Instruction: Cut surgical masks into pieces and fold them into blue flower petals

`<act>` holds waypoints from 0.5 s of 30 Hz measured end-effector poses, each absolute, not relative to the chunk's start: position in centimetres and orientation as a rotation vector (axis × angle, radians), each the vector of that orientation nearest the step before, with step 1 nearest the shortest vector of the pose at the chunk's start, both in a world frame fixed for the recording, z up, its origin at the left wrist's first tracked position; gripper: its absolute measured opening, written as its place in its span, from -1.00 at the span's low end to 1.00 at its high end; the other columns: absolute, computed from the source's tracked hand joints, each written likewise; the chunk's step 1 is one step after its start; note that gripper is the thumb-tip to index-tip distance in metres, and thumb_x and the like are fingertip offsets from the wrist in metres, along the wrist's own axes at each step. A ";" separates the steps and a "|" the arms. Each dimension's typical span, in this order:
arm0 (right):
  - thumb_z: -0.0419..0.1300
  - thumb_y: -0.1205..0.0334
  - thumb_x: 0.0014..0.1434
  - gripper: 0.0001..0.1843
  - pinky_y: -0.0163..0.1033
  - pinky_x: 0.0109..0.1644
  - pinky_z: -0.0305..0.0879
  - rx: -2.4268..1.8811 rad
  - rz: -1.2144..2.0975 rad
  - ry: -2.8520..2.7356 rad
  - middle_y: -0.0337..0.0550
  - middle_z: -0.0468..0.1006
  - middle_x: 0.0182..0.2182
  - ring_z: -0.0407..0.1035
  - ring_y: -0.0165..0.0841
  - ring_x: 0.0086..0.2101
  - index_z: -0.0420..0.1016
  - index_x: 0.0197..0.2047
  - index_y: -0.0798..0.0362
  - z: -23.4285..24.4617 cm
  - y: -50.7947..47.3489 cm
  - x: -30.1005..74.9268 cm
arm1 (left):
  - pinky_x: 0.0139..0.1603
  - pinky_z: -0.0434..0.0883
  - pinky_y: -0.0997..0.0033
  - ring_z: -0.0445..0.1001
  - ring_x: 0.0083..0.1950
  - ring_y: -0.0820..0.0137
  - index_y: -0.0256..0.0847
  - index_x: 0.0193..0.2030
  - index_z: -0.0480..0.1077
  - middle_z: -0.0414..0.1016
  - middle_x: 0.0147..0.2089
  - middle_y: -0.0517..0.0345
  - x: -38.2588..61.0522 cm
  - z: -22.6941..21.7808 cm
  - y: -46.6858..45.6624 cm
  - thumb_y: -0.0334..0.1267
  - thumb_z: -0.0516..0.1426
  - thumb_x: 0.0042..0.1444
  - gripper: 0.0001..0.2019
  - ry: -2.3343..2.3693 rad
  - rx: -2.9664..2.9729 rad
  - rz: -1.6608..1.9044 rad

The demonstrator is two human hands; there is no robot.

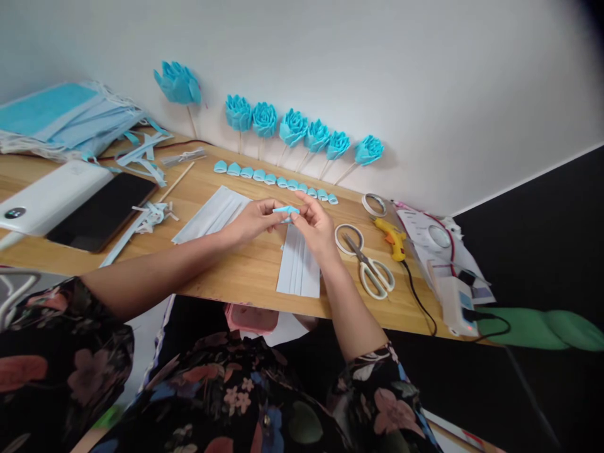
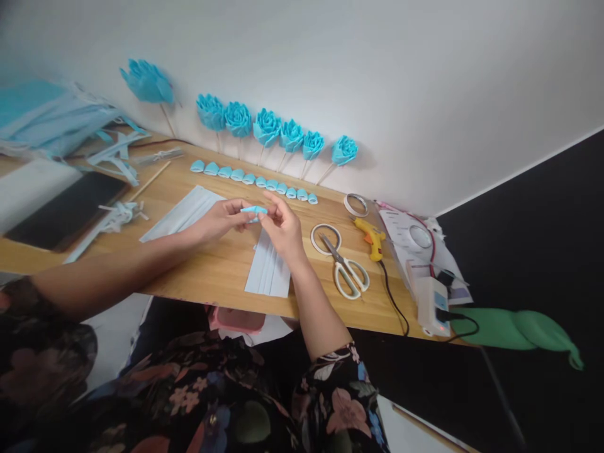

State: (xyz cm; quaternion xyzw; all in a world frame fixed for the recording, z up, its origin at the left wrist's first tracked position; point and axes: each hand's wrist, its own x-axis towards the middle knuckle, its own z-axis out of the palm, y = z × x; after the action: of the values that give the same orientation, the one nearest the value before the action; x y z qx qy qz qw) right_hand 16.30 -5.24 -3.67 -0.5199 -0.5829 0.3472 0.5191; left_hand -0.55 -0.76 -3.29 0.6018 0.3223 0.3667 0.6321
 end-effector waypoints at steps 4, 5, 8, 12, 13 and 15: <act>0.31 -0.01 0.13 -0.43 -0.12 -0.10 0.45 -1.243 0.834 -1.366 -0.21 0.55 -0.33 0.43 -0.32 -0.30 0.45 0.20 -0.11 -3.6 -5.5 16.5 | -0.38 0.28 0.48 0.30 -0.45 0.54 -0.25 -0.41 0.42 0.40 -0.45 0.23 -0.6 -3.5 -0.4 -0.08 0.30 -0.04 -0.73 0.747 1.421 0.817; 0.31 -0.01 0.12 -0.42 -0.12 -0.10 0.45 -1.232 0.848 -1.349 -0.22 0.55 -0.32 0.43 -0.32 -0.29 0.45 0.20 -0.11 -3.6 -5.6 16.5 | -0.38 0.28 0.48 0.30 -0.45 0.54 -0.25 -0.42 0.42 0.40 -0.45 0.23 -0.6 -3.5 -0.3 -0.08 0.30 -0.03 -0.73 0.741 1.426 0.813; 0.30 -0.04 0.12 -0.39 -0.09 -0.05 0.46 -1.210 0.905 -1.325 -0.21 0.58 -0.28 0.45 -0.31 -0.26 0.42 0.24 -0.12 -4.1 -5.2 16.3 | -0.39 0.27 0.47 0.29 -0.46 0.54 -0.25 -0.44 0.41 0.38 -0.48 0.24 -0.6 -3.4 -0.4 -0.09 0.30 -0.04 -0.73 0.721 1.414 0.812; 0.23 -0.12 0.17 -0.39 -0.03 -0.02 0.47 -1.195 0.818 -1.182 -0.16 0.61 -0.22 0.49 -0.27 -0.20 0.38 0.25 -0.12 -2.9 -4.4 16.7 | -0.40 0.26 0.48 0.31 -0.46 0.53 -0.25 -0.42 0.42 0.38 -0.49 0.24 -0.7 -3.3 -0.5 -0.11 0.31 -0.03 -0.75 0.734 1.336 0.820; 0.20 -0.15 0.19 -0.40 -0.02 -0.04 0.48 -1.185 0.722 -1.083 -0.15 0.61 -0.20 0.50 -0.26 -0.19 0.37 0.24 -0.14 -1.8 -4.7 17.3 | -0.40 0.26 0.48 0.31 -0.47 0.53 -0.25 -0.42 0.41 0.38 -0.50 0.24 -0.7 -3.3 -0.4 -0.11 0.31 -0.03 -0.75 0.750 1.314 0.829; 0.11 -0.20 0.25 -0.45 -0.02 -0.11 0.49 -1.133 0.424 -0.764 -0.13 0.58 -0.20 0.51 -0.23 -0.16 0.34 0.23 -0.20 1.2 -6.7 19.5 | -0.39 0.26 0.48 0.31 -0.47 0.54 -0.24 -0.44 0.39 0.39 -0.51 0.23 -0.8 -3.4 -0.3 -0.13 0.30 -0.01 -0.75 0.785 1.278 0.848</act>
State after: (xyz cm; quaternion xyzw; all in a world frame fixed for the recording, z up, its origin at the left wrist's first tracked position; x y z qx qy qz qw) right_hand 19.52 -6.67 1.19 -0.5192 -0.3501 0.1945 0.7550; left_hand -0.81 -0.33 -3.37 0.5630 0.3456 0.3736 0.6512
